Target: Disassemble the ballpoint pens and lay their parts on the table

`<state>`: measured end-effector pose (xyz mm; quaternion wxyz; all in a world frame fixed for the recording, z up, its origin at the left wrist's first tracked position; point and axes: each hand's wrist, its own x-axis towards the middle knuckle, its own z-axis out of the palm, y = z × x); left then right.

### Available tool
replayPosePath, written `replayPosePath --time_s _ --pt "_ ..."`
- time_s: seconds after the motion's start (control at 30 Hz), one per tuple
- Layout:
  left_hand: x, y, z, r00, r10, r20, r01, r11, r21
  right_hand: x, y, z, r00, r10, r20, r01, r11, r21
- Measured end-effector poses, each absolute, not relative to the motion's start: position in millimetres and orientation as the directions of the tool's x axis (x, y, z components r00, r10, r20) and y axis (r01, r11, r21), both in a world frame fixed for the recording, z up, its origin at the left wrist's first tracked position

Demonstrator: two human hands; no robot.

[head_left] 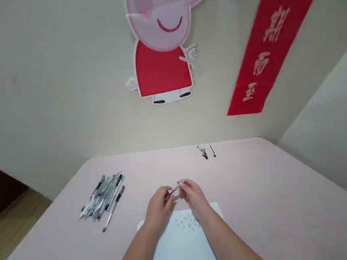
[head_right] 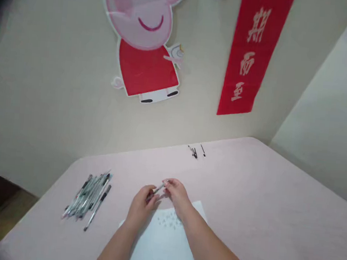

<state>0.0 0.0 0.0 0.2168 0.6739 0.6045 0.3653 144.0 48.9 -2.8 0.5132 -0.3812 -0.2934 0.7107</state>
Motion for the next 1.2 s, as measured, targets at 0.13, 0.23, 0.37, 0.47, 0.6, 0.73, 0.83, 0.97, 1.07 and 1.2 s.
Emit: replayPosePath --time_s 0.13,0.23,0.37,0.47,0.6,0.73,0.83,0.97,1.07,1.2 --pt "-2 -1 4 0.023 0.964 0.266 0.675 -0.211 0.707 144 49 -6 -0.211 0.957 -0.199 -0.493 -0.28 -0.824" --pt "-4 0 4 0.014 0.956 0.293 0.676 -0.225 0.702 140 50 -8 -0.201 0.963 -0.18 -0.507 -0.259 -0.822" --pt "-7 1 2 0.03 0.955 0.294 0.684 -0.234 0.691 134 51 -13 -0.174 0.969 -0.176 -0.489 -0.24 -0.839" --pt "-9 2 0 0.046 0.959 0.28 0.687 -0.234 0.688 132 52 -15 -0.168 0.971 -0.169 -0.469 -0.23 -0.853" --pt "-10 3 -2 0.031 0.97 0.241 0.693 -0.194 0.694 135 55 -14 -0.174 0.968 -0.183 -0.49 -0.246 -0.836" --pt "-10 5 -4 0.024 0.975 0.223 0.702 -0.175 0.69 137 57 -11 -0.134 0.976 -0.171 -0.545 -0.217 -0.81" --pt "-10 5 -4 0.023 0.974 0.226 0.705 -0.176 0.688 136 58 -10 -0.103 0.981 -0.167 -0.588 -0.195 -0.785" --pt "-10 5 -6 0.013 0.973 0.232 0.698 -0.175 0.694 138 60 -10 -0.009 0.984 -0.176 -0.601 -0.146 -0.786" --pt "-11 6 -8 0.004 0.971 0.241 0.692 -0.177 0.7 143 65 -10 0.094 0.981 -0.167 -0.593 -0.079 -0.801" --pt "-11 7 -8 0.028 0.964 0.264 0.684 -0.211 0.698 152 72 -9 0.21 0.962 -0.175 -0.572 -0.025 -0.82"
